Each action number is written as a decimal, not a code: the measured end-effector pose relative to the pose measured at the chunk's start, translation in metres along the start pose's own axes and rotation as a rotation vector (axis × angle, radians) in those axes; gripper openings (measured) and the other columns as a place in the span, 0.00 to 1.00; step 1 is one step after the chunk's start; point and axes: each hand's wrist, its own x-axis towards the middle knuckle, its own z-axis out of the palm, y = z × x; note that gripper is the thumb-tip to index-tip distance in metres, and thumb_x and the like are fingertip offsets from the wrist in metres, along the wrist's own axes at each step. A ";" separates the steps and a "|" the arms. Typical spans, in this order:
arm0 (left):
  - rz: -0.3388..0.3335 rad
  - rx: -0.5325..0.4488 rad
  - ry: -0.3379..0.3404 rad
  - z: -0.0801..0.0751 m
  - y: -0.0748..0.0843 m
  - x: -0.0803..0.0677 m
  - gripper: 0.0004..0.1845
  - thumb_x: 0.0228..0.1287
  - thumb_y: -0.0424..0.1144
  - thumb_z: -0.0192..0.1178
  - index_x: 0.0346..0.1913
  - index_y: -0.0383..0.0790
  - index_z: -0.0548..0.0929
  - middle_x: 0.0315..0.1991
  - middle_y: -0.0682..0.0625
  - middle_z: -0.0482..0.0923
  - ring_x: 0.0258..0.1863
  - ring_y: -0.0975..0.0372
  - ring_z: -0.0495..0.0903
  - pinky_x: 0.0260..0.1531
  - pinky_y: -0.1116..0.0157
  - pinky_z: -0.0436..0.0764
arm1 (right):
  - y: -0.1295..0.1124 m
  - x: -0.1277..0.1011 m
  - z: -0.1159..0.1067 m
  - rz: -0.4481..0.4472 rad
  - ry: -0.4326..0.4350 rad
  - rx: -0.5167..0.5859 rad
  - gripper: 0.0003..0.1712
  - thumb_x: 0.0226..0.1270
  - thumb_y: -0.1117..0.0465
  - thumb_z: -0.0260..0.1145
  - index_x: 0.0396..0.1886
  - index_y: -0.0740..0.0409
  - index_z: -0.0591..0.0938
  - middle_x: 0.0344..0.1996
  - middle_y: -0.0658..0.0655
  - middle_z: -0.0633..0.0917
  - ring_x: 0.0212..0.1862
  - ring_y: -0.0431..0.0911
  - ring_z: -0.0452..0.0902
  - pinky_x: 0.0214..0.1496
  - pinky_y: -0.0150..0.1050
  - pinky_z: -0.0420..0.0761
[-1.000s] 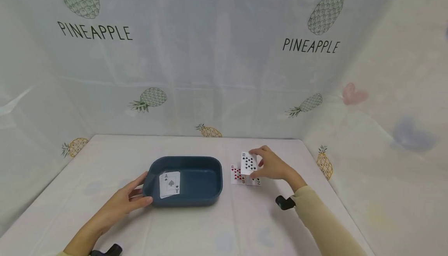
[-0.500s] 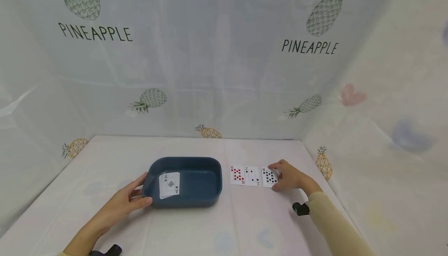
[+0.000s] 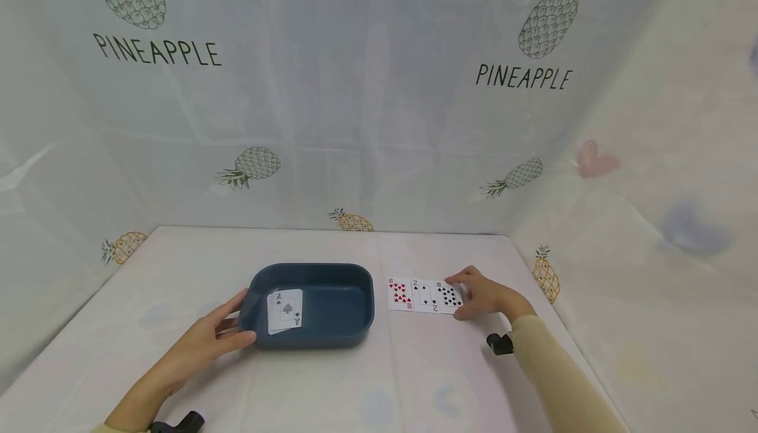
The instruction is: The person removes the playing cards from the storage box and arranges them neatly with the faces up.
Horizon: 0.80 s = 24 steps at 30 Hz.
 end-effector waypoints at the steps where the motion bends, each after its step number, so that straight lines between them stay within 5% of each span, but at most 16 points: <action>1: -0.001 0.002 0.000 0.000 0.000 0.000 0.55 0.66 0.52 0.75 0.87 0.50 0.52 0.83 0.35 0.56 0.73 0.40 0.72 0.63 0.50 0.82 | -0.001 0.001 0.000 0.004 -0.002 -0.003 0.46 0.58 0.53 0.84 0.76 0.52 0.76 0.64 0.58 0.69 0.53 0.52 0.70 0.51 0.47 0.73; 10: 0.002 -0.011 -0.005 -0.001 0.002 -0.002 0.55 0.66 0.52 0.75 0.87 0.50 0.52 0.84 0.36 0.56 0.74 0.40 0.72 0.63 0.51 0.82 | -0.004 -0.002 0.000 0.056 -0.011 0.004 0.49 0.58 0.52 0.84 0.78 0.50 0.73 0.67 0.61 0.67 0.57 0.55 0.70 0.55 0.55 0.77; 20: 0.005 -0.022 -0.001 -0.002 0.004 -0.003 0.55 0.66 0.51 0.76 0.87 0.50 0.53 0.83 0.35 0.57 0.73 0.40 0.73 0.63 0.50 0.82 | 0.002 0.000 0.000 0.025 -0.002 0.024 0.51 0.56 0.51 0.85 0.78 0.50 0.72 0.65 0.61 0.67 0.54 0.54 0.69 0.51 0.49 0.73; 24: 0.004 -0.022 0.003 -0.001 0.004 -0.004 0.55 0.66 0.51 0.76 0.87 0.49 0.53 0.83 0.34 0.57 0.73 0.41 0.73 0.62 0.51 0.83 | -0.001 0.002 -0.001 0.002 0.063 0.047 0.51 0.57 0.48 0.84 0.78 0.51 0.71 0.65 0.65 0.65 0.50 0.52 0.71 0.48 0.45 0.74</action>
